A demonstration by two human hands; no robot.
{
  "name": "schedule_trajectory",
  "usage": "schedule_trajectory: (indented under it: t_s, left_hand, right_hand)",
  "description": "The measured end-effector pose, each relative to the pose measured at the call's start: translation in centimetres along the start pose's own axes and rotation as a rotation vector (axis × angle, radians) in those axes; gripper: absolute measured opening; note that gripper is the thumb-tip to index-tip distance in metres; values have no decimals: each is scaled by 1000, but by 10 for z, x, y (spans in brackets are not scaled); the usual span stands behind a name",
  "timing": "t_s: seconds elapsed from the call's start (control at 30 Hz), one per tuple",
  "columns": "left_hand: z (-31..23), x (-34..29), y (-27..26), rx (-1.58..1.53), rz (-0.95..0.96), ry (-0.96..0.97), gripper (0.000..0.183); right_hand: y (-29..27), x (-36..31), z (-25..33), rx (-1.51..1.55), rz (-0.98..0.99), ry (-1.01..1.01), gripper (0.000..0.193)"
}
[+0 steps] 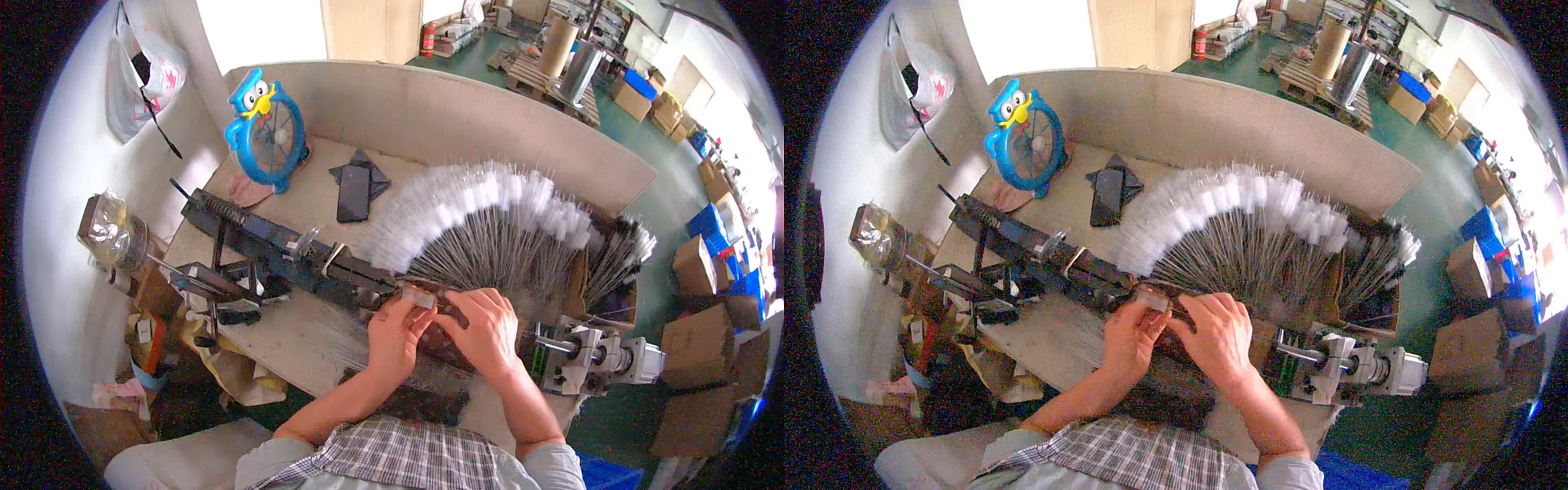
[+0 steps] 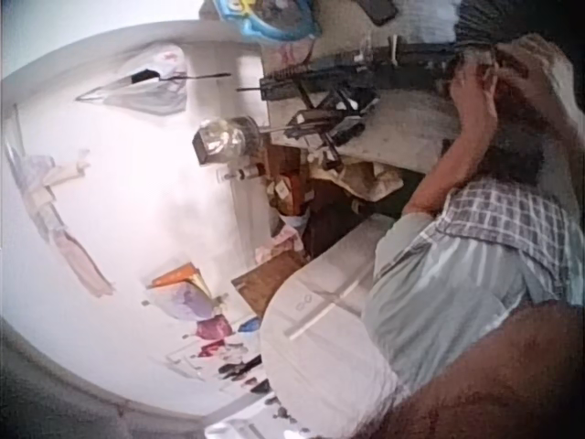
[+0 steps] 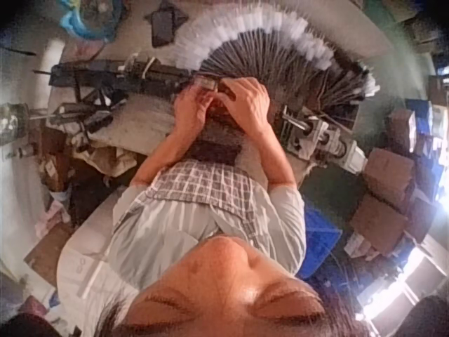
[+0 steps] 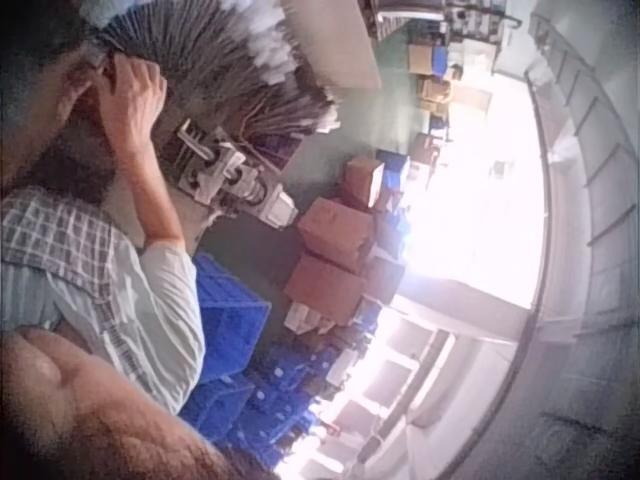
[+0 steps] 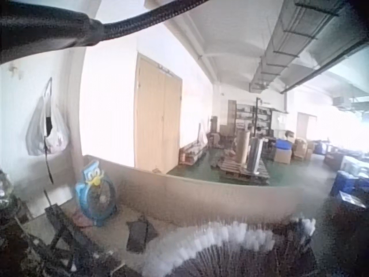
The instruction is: Manually assembling white nylon bottle brushes using a mechanical jig.
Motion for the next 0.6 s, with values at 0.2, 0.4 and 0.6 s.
schedule_trajectory:
  t_s: [0.2, 0.4, 0.6]
  left_hand:
    - [-6, -7, -2, -83, -25, -92, 50]
    - [-6, -10, 2, 113, 27, -127, 61]
    - [-22, -26, -24, 403, 112, -138, 48]
  right_hand:
    - [0, -14, 0, 39, 13, -33, 12]
    - [-10, -15, -16, 122, -32, -1, 11]
    - [-16, -84, -39, 96, 443, 169, 21]
Point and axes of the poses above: each hand's wrist, its own x-axis towards the middle knuckle, its own y-axis out of the palm, z = x × y, the point moved 1 cm from there along x, towards the middle knuckle, and after that the axes turned 15 degrees about -x, right-handed, at the moved point
